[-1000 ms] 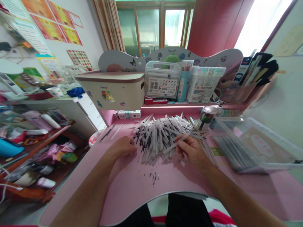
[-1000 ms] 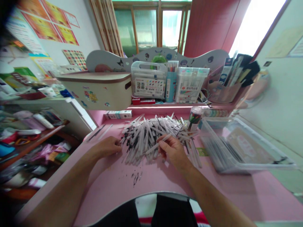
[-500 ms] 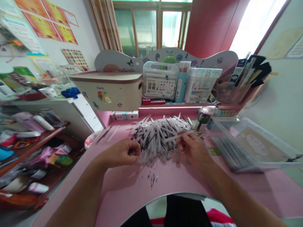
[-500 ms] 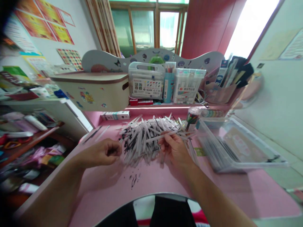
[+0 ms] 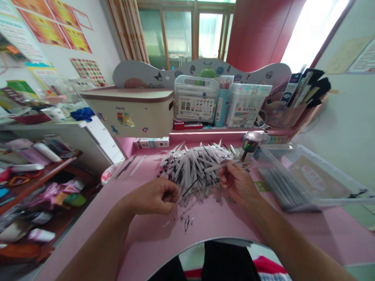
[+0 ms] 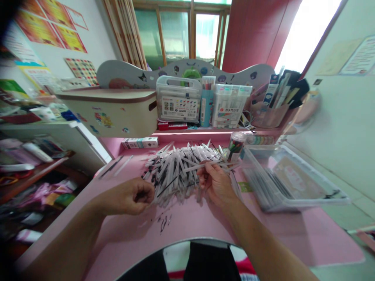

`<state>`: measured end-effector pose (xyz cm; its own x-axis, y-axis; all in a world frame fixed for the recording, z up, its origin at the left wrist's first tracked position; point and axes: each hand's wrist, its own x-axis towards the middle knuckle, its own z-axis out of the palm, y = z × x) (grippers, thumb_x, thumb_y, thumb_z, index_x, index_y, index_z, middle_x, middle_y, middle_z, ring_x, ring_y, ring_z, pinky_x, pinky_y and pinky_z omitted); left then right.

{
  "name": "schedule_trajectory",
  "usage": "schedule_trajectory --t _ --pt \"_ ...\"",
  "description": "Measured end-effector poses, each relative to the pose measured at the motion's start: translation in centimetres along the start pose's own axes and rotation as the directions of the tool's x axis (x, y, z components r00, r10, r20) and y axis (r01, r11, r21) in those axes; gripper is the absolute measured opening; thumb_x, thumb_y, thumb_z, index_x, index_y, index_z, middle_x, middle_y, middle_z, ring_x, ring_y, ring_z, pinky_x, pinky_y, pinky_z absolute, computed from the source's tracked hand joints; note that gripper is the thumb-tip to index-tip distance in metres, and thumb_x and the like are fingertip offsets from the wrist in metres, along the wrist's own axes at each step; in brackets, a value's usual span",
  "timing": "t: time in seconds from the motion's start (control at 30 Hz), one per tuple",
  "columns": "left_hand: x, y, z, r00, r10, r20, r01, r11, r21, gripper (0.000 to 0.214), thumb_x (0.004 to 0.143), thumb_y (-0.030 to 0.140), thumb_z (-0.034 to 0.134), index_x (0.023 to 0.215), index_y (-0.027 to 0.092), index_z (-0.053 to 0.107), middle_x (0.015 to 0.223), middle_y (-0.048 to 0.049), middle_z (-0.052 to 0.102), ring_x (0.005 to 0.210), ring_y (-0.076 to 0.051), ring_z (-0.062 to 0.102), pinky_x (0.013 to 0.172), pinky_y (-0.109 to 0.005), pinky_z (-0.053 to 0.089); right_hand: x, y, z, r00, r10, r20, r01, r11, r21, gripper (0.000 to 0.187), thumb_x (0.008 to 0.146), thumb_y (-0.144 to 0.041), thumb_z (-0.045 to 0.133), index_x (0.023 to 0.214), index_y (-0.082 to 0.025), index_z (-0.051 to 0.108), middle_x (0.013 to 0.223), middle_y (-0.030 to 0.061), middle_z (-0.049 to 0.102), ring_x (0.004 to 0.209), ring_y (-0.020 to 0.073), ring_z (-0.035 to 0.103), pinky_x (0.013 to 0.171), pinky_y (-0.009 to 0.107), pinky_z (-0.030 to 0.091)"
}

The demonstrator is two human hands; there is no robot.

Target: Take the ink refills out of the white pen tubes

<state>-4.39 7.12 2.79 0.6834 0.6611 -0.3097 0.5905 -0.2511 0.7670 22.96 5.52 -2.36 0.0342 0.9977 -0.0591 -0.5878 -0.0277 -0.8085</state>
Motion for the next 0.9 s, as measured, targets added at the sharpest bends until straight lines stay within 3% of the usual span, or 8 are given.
schedule_trajectory --t 0.23,0.4,0.57,0.77,0.9 --pt "0.0 0.0 0.1 0.999 0.002 0.037 -0.004 0.999 0.045 0.006 0.058 0.017 0.049 0.063 0.019 0.05 0.056 0.0048 0.04 0.054 -0.011 0.036 0.05 -0.025 0.024 -0.2 0.0 0.2 0.998 -0.001 0.056 0.003 0.999 -0.05 0.033 0.073 -0.042 0.079 0.088 -0.018 0.06 0.063 -0.0028 0.064 0.046 0.0076 0.051 0.037 0.015 0.039" --pt "0.4 -0.3 0.0 0.999 0.042 -0.023 -0.04 0.997 0.063 0.008 0.058 0.015 0.047 0.064 0.02 0.046 0.059 0.0052 0.039 0.058 -0.012 0.037 0.052 -0.025 0.025 -0.3 -0.3 0.1 0.999 -0.008 0.05 0.012 0.997 -0.082 0.034 0.072 -0.043 0.08 0.085 -0.018 0.061 0.056 -0.0039 0.061 0.043 0.0075 0.05 0.038 0.016 0.04" --pt "0.7 -0.4 0.3 0.981 0.064 -0.183 -0.068 0.998 -0.015 0.004 0.066 0.022 0.053 0.066 0.019 0.049 0.062 0.004 0.045 0.061 -0.012 0.041 0.056 -0.025 0.031 -0.5 -0.4 0.3 0.998 -0.01 0.065 0.018 0.993 -0.113 0.034 0.073 -0.043 0.079 0.087 -0.017 0.062 0.059 -0.0026 0.064 0.044 0.0088 0.053 0.037 0.017 0.041" --pt "2.0 -0.2 1.6 0.888 0.051 -0.456 -0.123 0.984 -0.128 0.018 0.074 0.035 0.063 0.076 0.017 0.063 0.066 0.0012 0.056 0.061 -0.013 0.049 0.058 -0.026 0.039 -0.8 0.6 0.6 0.989 0.065 0.133 -0.057 0.996 -0.063 0.029 0.075 -0.037 0.078 0.091 -0.017 0.063 0.07 0.0022 0.072 0.05 0.0115 0.061 0.041 0.019 0.047" --pt "3.2 -0.3 2.9 0.846 0.028 -0.533 -0.225 0.924 -0.308 0.02 0.068 0.034 0.07 0.077 0.018 0.063 0.073 -0.0015 0.063 0.067 -0.015 0.056 0.063 -0.028 0.045 -0.9 1.3 0.6 0.965 0.141 0.219 -0.14 0.99 -0.022 0.028 0.076 -0.033 0.078 0.095 -0.017 0.064 0.078 0.005 0.075 0.054 0.0134 0.066 0.041 0.019 0.049"
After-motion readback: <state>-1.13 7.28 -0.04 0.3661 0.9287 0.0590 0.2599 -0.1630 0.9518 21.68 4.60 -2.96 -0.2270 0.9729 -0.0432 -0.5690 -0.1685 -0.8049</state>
